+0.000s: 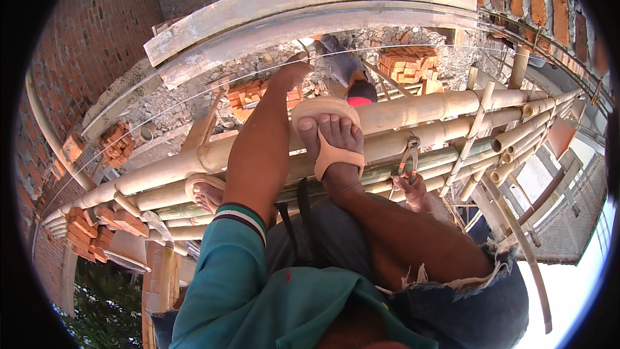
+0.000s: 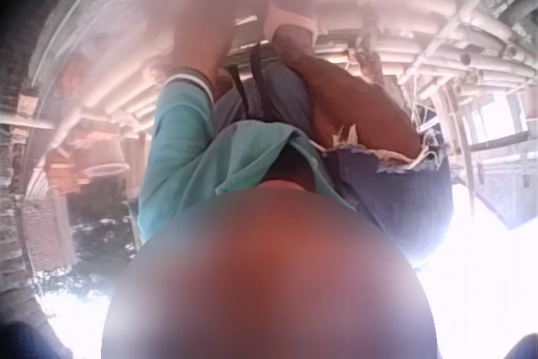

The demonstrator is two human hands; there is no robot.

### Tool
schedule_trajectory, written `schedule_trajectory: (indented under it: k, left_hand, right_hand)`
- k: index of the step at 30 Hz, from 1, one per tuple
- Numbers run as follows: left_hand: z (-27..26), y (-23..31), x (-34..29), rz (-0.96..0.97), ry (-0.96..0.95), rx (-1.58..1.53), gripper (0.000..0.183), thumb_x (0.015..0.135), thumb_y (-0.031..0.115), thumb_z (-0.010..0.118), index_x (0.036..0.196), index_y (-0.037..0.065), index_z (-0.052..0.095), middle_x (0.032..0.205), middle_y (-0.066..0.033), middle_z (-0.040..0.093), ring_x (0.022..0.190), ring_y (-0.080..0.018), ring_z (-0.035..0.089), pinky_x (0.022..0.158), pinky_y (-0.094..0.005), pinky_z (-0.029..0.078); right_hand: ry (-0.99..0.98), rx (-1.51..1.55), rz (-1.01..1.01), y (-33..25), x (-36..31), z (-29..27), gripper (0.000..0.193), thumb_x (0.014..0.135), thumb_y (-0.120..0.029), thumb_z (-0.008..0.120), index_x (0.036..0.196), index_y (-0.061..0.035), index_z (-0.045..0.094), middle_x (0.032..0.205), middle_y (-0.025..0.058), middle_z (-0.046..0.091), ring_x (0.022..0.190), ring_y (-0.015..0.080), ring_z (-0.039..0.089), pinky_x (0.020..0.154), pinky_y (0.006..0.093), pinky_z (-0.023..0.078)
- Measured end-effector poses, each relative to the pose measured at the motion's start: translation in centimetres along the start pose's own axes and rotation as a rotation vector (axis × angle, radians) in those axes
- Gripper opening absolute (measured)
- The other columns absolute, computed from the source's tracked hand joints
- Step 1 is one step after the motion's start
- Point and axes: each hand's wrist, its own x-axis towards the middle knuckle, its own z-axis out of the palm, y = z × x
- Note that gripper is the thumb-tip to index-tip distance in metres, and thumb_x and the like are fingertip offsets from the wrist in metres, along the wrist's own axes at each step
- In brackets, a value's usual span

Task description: The person secures bamboo poles on a bamboo scaffolding structure using a hammer and nails, then mixes cement in a bucket and applies it to the joints. The person works while standing on the bamboo platform.

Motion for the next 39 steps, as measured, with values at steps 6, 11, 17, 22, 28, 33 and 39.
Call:
schedule_trajectory:
  k: [6,11,17,22,28,33,39]
  left_hand:
    - [-0.1,0.5,0.4,0.028,0.162,0.850,0.057,0.095,0.014,0.058,0.148,-0.003,0.049,0.136,-0.0198,0.064,0.125,-0.0326,0.061,0.108,-0.0448,0.047]
    - [-3.3,2.0,-3.6,0.158,0.215,0.999,0.054,0.096,0.016,0.057,0.147,0.000,0.050,0.135,-0.0203,0.064,0.122,-0.0351,0.063,0.104,-0.0472,0.049]
    - [-9.3,3.9,-15.2,0.415,0.177,1.010,0.052,0.097,0.018,0.055,0.146,0.004,0.052,0.133,-0.0210,0.065,0.117,-0.0381,0.065,0.099,-0.0500,0.052]
    - [-9.7,0.7,-27.2,0.807,0.243,0.854,0.047,0.099,0.021,0.055,0.144,0.006,0.054,0.137,-0.0210,0.063,0.119,-0.0389,0.064,0.099,-0.0509,0.052]
    - [-9.5,-5.8,-43.7,0.627,0.046,0.821,0.047,0.101,0.025,0.062,0.143,0.007,0.054,0.134,-0.0189,0.063,0.124,-0.0398,0.060,0.108,-0.0521,0.046]
    - [-9.6,-9.2,-57.3,0.143,0.072,0.488,0.061,0.101,0.036,0.065,0.151,0.007,0.047,0.146,-0.0234,0.055,0.137,-0.0405,0.052,0.117,-0.0516,0.039]
    - [-4.1,-10.9,-63.0,0.147,0.089,-0.284,0.064,0.103,0.042,0.063,0.153,0.004,0.048,0.153,-0.0195,0.051,0.147,-0.0305,0.042,0.122,-0.0443,0.031]
  right_hand:
    - [0.016,-0.046,0.028,-0.1,-0.1,0.3,0.039,0.089,-0.026,0.059,0.123,-0.0069,0.057,0.112,0.0088,0.055,0.110,0.0271,0.053,0.094,0.0410,0.042]
    - [0.058,-0.132,-0.002,0.2,-0.6,0.8,0.043,0.090,-0.025,0.061,0.128,-0.0063,0.056,0.118,0.0110,0.055,0.116,0.0310,0.052,0.097,0.0443,0.042]
    - [0.004,-0.193,-0.043,0.8,-2.1,2.4,0.060,0.089,-0.021,0.063,0.144,-0.0034,0.046,0.141,0.0169,0.046,0.135,0.0404,0.042,0.113,0.0525,0.035]
    - [-0.156,-0.293,0.031,0.2,0.2,-1.0,0.054,0.094,-0.019,0.060,0.145,-0.0023,0.048,0.143,0.0177,0.053,0.137,0.0379,0.049,0.114,0.0499,0.038]
    - [-0.726,0.734,-0.136,7.7,6.2,-12.9,0.040,0.101,-0.028,0.065,0.132,-0.0033,0.062,0.100,0.0153,0.075,0.096,0.0312,0.074,0.086,0.0411,0.057]
    - [-0.647,0.713,-0.451,6.1,13.3,-15.8,0.054,0.098,-0.043,0.069,0.124,0.0022,0.058,0.087,0.0043,0.061,0.075,0.0112,0.060,0.068,0.0285,0.052]
    - [-1.096,0.810,-0.638,2.2,14.6,-19.1,0.043,0.096,-0.034,0.070,0.125,-0.0043,0.060,0.095,0.0077,0.070,0.086,0.0219,0.068,0.081,0.0354,0.053]
